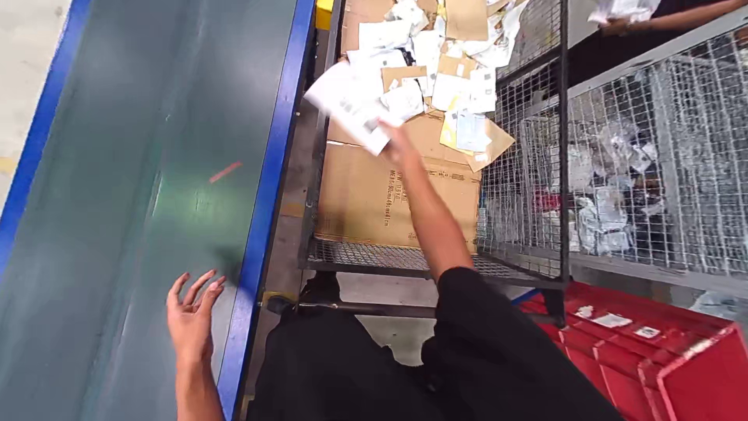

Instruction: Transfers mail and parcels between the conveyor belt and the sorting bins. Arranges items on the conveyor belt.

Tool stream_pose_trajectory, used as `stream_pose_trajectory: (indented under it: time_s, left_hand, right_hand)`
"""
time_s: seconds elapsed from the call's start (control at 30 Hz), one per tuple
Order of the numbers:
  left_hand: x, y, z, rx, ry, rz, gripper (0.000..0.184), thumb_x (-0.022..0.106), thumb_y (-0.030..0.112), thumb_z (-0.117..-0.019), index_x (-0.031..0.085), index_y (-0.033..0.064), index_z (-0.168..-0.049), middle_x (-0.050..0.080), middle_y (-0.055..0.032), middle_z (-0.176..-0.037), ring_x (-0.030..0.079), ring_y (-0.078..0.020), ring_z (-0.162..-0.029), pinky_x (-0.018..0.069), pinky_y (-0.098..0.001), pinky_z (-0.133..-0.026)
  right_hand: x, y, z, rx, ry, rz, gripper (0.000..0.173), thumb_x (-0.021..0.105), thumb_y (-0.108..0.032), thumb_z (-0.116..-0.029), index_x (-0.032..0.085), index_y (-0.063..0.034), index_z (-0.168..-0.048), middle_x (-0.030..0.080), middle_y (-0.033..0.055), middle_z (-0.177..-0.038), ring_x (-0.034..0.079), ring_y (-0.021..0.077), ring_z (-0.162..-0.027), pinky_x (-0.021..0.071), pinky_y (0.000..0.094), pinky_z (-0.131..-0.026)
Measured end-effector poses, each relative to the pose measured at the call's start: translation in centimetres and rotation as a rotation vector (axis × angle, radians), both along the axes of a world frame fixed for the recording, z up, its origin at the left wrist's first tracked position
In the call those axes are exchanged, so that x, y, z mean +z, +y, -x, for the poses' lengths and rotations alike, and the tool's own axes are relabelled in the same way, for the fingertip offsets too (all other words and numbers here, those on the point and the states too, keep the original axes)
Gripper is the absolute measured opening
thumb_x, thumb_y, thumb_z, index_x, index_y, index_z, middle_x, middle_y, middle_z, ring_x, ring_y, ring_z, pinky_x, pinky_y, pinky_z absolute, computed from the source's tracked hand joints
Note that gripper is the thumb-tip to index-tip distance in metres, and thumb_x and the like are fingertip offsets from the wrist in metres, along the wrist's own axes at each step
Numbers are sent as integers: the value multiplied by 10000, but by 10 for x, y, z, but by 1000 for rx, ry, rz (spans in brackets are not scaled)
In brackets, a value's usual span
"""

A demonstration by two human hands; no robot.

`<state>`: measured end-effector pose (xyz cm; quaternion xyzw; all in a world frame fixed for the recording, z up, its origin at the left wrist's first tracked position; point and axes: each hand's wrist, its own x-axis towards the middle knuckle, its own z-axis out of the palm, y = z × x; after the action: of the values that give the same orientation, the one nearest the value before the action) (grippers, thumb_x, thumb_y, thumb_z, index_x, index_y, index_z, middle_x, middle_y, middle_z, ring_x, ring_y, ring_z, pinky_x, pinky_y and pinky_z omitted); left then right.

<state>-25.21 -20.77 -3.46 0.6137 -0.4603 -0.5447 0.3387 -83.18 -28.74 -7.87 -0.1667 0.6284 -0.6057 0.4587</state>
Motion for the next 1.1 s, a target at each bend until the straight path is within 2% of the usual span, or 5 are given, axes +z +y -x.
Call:
stream_pose_trajectory:
  time_s: [0.2,0.67,0.8,0.9,1.1]
  left_hand:
    - [31,66,-113,466,-143,-48,725,592,131,-1022,137,10,-1573,475,-173,-1476,674,-186,-1129,597,-369,-927]
    - [58,281,-268,1035,-1036,-36,634,668,282,-958,459,-82,-1433,555,-263,-1404,555,-322,-1311,471,-442,-1095]
    - [-5,285,-270,906,-588,-322,872,697,516,-929,377,-40,-1520,470,-277,-1506,496,-380,-1378,438,-530,-1132]
    - [-53,264,-242,825,-370,-174,632,608,333,-1015,435,-40,-1495,499,-261,-1482,514,-337,-1359,440,-476,-1132]
    - [-38,204,-188,875,410,-12,615,130,433,-1127,445,62,-1504,615,-120,-1391,621,-195,-1239,530,-422,-1049]
  right_hand:
    - [5,8,103,-576,-150,202,502,349,-355,-1098,299,-114,-1536,499,128,-1512,586,249,-1300,529,391,-1033]
    - [-27,79,-396,914,304,51,424,574,-194,-1026,516,16,-1389,697,131,-1231,706,195,-1049,603,372,-868]
    - [-6,102,-523,1454,501,24,656,650,-479,-973,509,-57,-1455,643,123,-1355,664,205,-1183,564,429,-1008]
    - [4,98,-573,1706,723,-70,766,606,-705,-892,605,-147,-1417,667,118,-1331,615,292,-1251,455,589,-1067]
    - [12,122,-543,1755,429,-306,710,723,-530,-893,576,-22,-1366,675,185,-1222,664,268,-1113,533,487,-1002]
